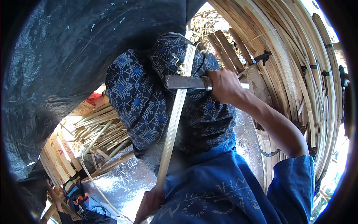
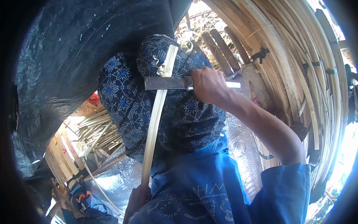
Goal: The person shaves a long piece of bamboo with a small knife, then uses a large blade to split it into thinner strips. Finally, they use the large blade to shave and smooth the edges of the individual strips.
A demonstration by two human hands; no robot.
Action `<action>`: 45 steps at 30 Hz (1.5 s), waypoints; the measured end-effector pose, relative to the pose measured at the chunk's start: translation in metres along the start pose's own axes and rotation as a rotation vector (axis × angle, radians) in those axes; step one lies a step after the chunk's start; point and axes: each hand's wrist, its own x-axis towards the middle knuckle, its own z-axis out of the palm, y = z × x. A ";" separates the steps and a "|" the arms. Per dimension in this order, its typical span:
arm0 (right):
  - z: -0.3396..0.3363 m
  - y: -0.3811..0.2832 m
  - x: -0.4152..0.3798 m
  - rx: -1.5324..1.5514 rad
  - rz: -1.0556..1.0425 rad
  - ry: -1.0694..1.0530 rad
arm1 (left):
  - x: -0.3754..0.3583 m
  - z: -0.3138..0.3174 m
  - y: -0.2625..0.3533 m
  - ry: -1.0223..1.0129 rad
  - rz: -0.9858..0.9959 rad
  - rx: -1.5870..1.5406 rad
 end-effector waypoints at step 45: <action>0.016 0.032 0.001 0.072 -0.139 0.137 | 0.098 0.028 0.041 0.065 -0.290 -0.184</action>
